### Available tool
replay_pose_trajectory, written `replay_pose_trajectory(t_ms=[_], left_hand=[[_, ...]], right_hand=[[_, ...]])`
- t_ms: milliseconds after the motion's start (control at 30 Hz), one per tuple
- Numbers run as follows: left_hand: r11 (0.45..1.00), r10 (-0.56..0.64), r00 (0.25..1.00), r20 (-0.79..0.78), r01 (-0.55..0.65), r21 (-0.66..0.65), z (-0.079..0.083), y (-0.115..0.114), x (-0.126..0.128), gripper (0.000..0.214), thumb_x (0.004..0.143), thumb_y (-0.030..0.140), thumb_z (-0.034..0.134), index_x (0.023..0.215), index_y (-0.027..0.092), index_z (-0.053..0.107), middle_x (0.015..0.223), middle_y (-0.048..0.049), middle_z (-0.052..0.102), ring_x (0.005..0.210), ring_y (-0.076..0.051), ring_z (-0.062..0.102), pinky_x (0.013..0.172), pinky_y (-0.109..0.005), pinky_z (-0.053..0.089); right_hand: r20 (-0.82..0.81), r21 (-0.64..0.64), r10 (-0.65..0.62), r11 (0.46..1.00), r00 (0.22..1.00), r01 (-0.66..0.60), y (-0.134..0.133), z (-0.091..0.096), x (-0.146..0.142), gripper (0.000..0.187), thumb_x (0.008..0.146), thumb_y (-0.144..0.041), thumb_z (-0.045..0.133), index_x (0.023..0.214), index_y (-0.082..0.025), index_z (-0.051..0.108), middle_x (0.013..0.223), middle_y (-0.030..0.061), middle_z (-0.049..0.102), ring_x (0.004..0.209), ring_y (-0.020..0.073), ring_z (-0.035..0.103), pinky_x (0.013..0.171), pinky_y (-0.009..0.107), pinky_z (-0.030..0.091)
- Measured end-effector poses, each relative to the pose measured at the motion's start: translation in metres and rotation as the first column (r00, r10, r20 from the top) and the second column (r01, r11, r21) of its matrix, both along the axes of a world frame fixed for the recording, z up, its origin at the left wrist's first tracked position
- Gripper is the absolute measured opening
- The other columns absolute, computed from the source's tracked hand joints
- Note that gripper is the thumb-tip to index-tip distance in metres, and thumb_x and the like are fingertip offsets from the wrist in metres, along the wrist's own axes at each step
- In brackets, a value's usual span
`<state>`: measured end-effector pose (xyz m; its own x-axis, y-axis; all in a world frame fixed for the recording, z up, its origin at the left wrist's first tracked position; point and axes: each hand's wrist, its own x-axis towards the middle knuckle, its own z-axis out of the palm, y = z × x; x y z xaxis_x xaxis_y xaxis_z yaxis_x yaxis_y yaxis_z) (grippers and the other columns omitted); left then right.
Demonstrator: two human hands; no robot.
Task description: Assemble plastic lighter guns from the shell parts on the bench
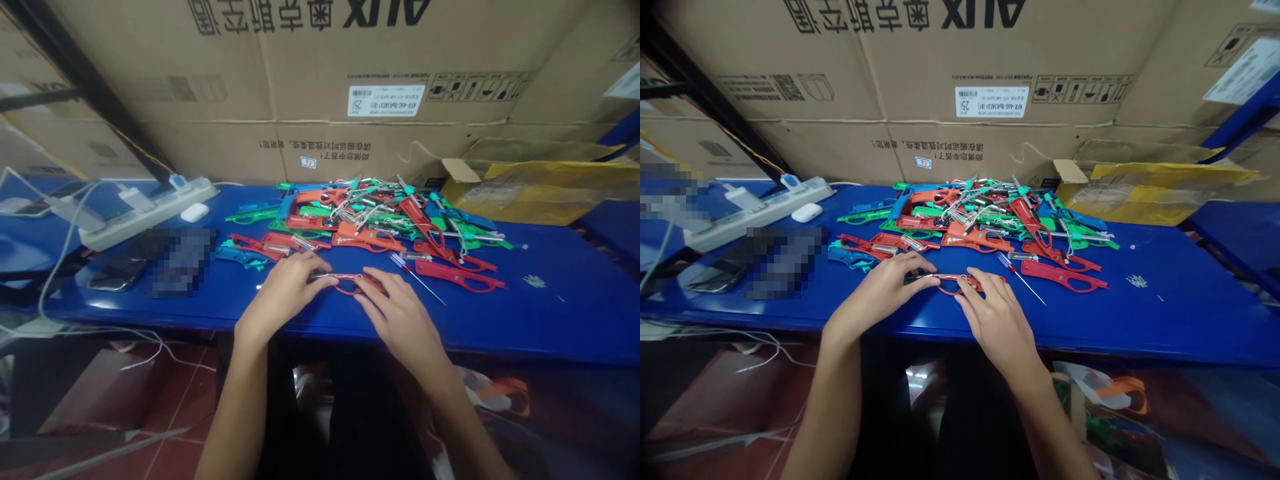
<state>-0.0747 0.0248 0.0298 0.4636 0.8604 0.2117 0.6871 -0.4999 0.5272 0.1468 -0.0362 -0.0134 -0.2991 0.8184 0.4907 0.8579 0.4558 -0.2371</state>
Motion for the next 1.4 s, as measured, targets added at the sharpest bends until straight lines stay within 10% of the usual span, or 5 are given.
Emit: replay_pose_trajectory(t_ms=[567, 1400], left_hand=[[0.983, 0.062, 0.998, 0.025, -0.066, 0.171, -0.015, -0.002, 0.014, 0.009, 0.100, 0.025, 0.061, 0.098, 0.021, 0.069, 0.100, -0.0042, 0.074, 0.094, -0.023, 0.068, 0.086, -0.038, 0.052], [0.994, 0.104, 0.988, 0.116, -0.105, 0.003, -0.020, 0.004, 0.020, 0.012, 0.103, 0.034, 0.053, 0.098, 0.024, 0.058, 0.090, 0.0004, 0.073, 0.081, -0.020, 0.071, 0.072, -0.030, 0.048]], right_hand=[[-0.102, -0.035, 0.024, 0.999, 0.994, -0.028, 0.000, -0.001, 0.001, 0.030, 0.105, -0.023, 0.050, 0.127, -0.020, 0.071, 0.131, 0.0113, 0.070, 0.117, 0.0279, 0.064, 0.102, 0.049, 0.054], [-0.033, -0.028, 0.030, 0.999, 0.999, -0.031, 0.002, 0.001, 0.002, 0.029, 0.105, -0.028, 0.052, 0.127, -0.022, 0.069, 0.132, 0.0094, 0.070, 0.115, 0.0274, 0.065, 0.096, 0.046, 0.052]])
